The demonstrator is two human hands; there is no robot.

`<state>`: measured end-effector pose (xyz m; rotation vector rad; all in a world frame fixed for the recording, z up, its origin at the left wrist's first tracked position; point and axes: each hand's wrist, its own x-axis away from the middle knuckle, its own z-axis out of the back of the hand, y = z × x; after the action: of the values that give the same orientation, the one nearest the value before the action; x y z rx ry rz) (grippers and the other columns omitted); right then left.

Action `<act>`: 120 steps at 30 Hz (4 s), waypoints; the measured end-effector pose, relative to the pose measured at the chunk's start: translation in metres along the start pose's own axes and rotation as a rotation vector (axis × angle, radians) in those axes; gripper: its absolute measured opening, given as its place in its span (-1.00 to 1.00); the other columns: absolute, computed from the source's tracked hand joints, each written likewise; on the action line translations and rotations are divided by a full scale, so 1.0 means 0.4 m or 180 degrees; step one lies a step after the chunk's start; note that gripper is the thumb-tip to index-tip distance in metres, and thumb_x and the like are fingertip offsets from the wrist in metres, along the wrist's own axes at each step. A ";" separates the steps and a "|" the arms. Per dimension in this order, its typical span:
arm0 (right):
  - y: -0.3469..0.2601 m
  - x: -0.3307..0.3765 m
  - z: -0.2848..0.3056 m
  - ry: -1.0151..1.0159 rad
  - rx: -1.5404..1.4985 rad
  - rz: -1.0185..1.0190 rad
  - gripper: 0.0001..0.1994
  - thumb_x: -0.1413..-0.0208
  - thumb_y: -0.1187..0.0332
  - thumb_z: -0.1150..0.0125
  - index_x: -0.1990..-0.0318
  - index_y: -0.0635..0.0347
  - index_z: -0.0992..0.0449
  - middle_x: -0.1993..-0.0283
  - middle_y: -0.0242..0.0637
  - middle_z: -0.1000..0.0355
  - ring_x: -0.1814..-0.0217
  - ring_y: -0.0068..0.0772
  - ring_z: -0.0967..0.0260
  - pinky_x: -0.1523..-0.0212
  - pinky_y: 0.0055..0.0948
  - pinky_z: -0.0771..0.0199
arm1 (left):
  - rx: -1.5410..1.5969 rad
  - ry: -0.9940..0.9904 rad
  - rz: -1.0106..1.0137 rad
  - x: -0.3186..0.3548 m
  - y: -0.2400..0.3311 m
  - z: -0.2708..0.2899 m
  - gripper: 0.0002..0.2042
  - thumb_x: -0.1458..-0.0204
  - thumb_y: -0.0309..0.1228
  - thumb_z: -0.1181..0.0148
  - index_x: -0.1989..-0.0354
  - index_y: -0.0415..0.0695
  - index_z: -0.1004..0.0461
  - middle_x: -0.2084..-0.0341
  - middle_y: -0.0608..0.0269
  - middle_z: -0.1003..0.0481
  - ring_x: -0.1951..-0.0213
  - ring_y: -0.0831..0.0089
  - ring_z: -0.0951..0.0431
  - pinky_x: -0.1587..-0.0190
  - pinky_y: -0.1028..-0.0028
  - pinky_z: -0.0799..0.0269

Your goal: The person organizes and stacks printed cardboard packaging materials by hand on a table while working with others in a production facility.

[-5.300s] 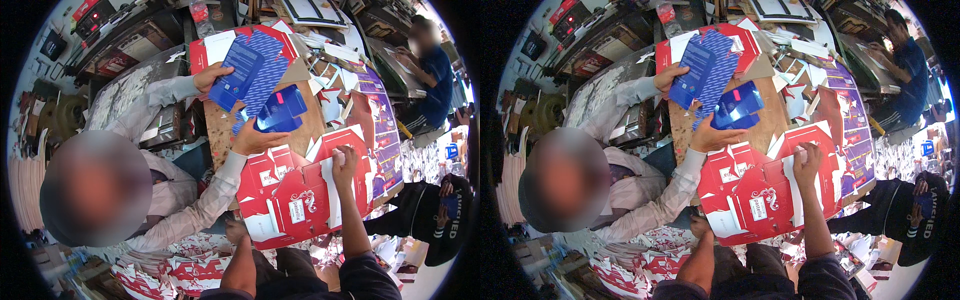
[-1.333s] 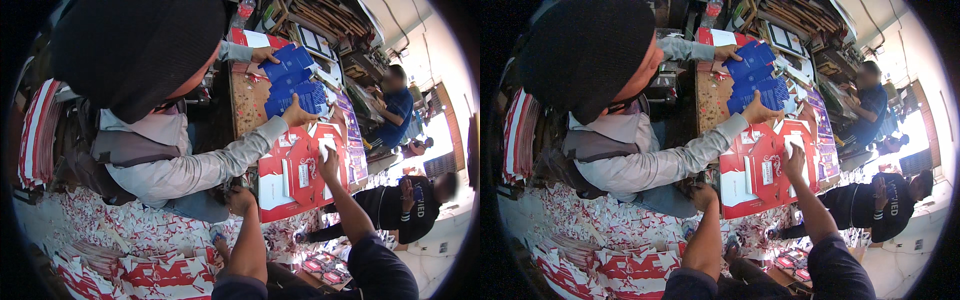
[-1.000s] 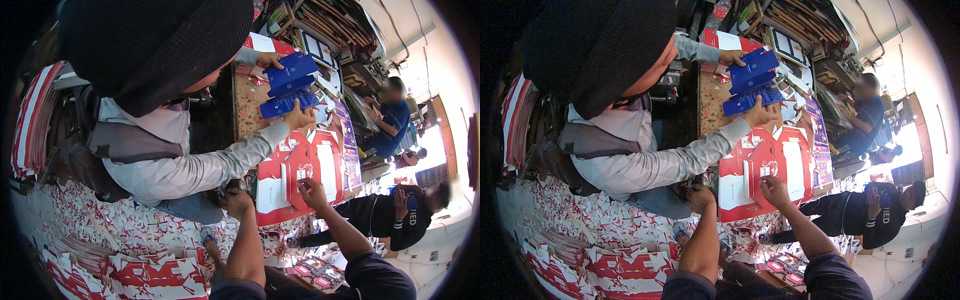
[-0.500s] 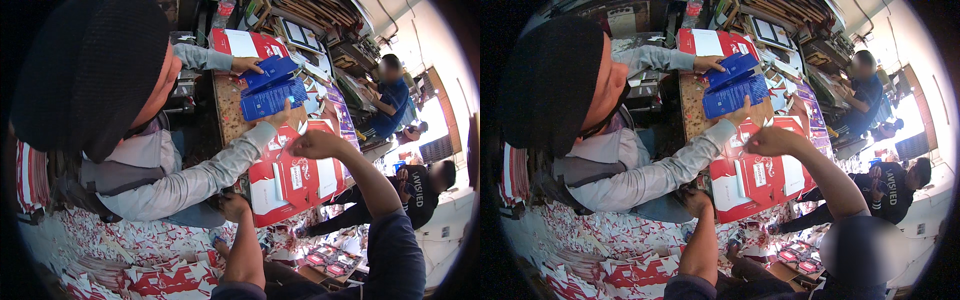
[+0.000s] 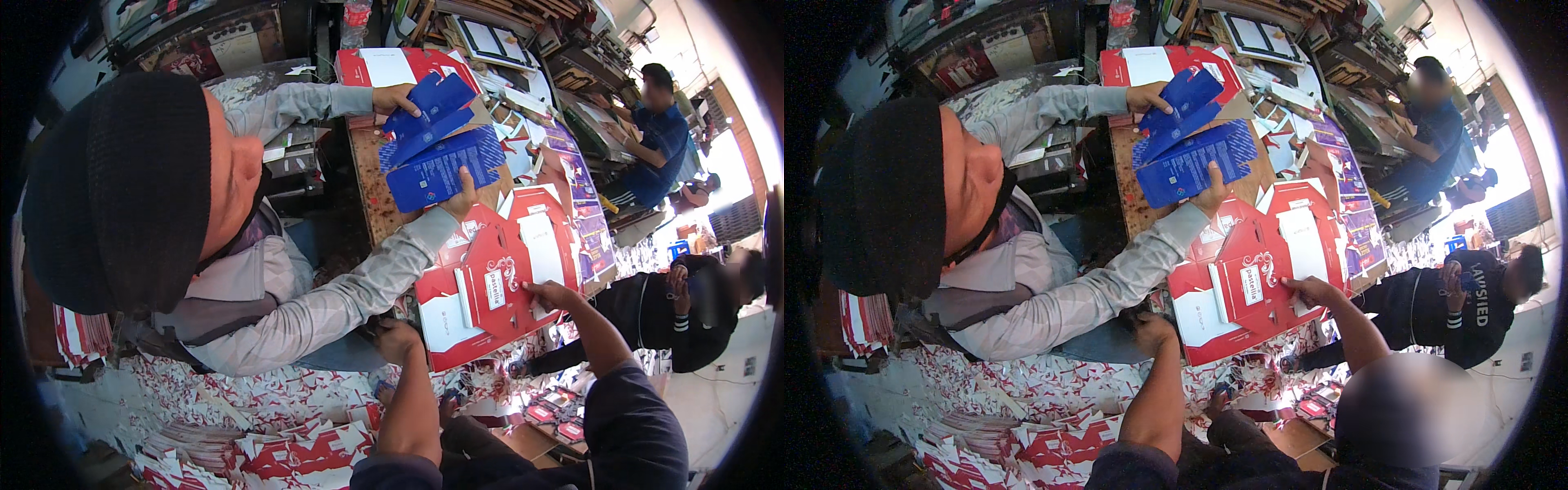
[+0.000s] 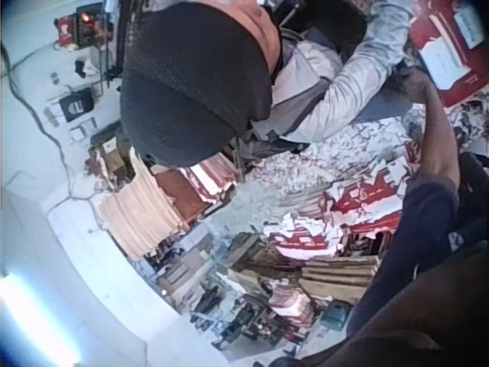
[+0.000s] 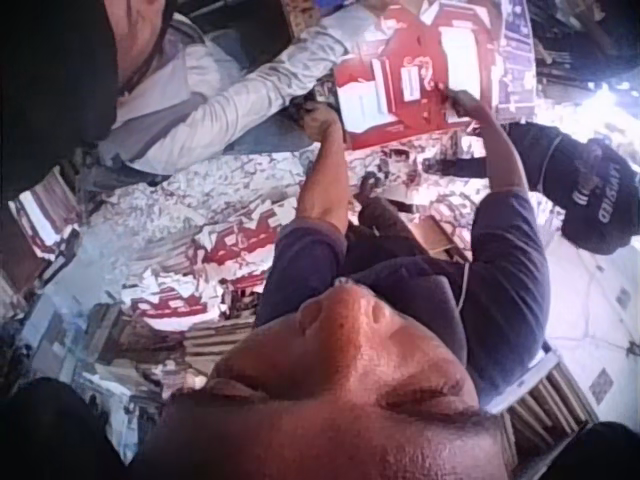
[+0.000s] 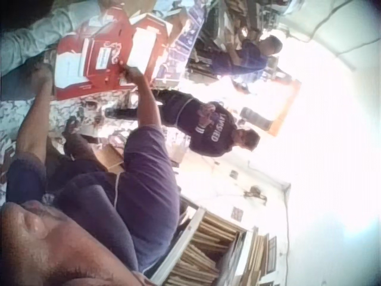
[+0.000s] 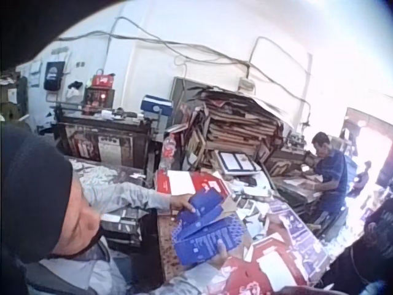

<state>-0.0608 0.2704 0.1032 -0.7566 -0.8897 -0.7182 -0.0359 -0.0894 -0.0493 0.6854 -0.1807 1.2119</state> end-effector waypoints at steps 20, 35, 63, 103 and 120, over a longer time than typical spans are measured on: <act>0.022 -0.045 -0.021 0.0268 0.0052 0.0180 -0.25 0.03 -0.41 -0.25 0.52 0.31 -0.66 0.84 -0.46 -0.05 0.82 -0.52 -0.03 0.75 -0.45 0.00 | -0.0220 0.0252 0.0040 0.019 0.010 0.003 -0.51 -0.21 -0.02 0.18 0.27 -0.13 -0.64 0.36 -0.12 -0.63 0.30 -0.14 -0.64 0.24 -0.07 -0.53; 0.045 -0.067 -0.021 0.0436 0.0151 0.0234 -0.23 0.03 -0.43 -0.22 0.54 0.29 -0.68 0.82 -0.37 -0.18 0.79 -0.48 -0.12 0.74 -0.45 -0.11 | -0.0106 0.0054 0.0008 0.014 0.008 -0.003 -0.55 -0.18 -0.08 0.15 0.12 -0.13 -0.60 0.31 -0.13 -0.62 0.26 -0.16 -0.61 0.15 -0.03 -0.51; 0.036 -0.054 -0.004 0.0393 -0.0101 0.0375 -0.31 0.08 -0.33 -0.36 0.59 0.29 -0.66 0.65 -0.25 -0.52 0.72 -0.47 -0.27 0.64 -0.41 -0.31 | -0.0500 0.0389 0.0324 0.024 0.032 -0.002 -0.46 -0.21 -0.03 0.20 0.38 -0.19 -0.66 0.39 -0.15 -0.62 0.31 -0.16 -0.64 0.22 -0.04 -0.54; 0.042 -0.048 -0.024 0.0334 0.0025 0.0805 -0.20 -0.02 -0.39 -0.20 0.58 0.40 -0.65 0.74 -0.20 -0.41 0.78 -0.43 -0.24 0.70 -0.40 -0.30 | -0.0308 0.0552 0.0305 0.051 0.040 0.034 -0.47 -0.16 -0.02 0.13 0.32 -0.24 -0.65 0.35 -0.20 -0.61 0.27 -0.17 -0.64 0.20 -0.05 -0.55; 0.052 -0.050 -0.029 0.0395 0.0022 0.0812 -0.20 -0.02 -0.40 -0.20 0.59 0.40 -0.64 0.77 -0.23 -0.37 0.78 -0.45 -0.22 0.71 -0.41 -0.30 | -0.0199 0.0571 0.0279 0.058 0.045 0.038 -0.50 -0.15 -0.03 0.11 0.37 -0.20 -0.66 0.39 -0.18 -0.62 0.30 -0.17 -0.65 0.23 -0.05 -0.56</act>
<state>-0.0484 0.2767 0.0753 -0.7939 -0.6683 -0.5295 -0.0402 -0.0766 -0.0192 0.5156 -0.0992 1.3392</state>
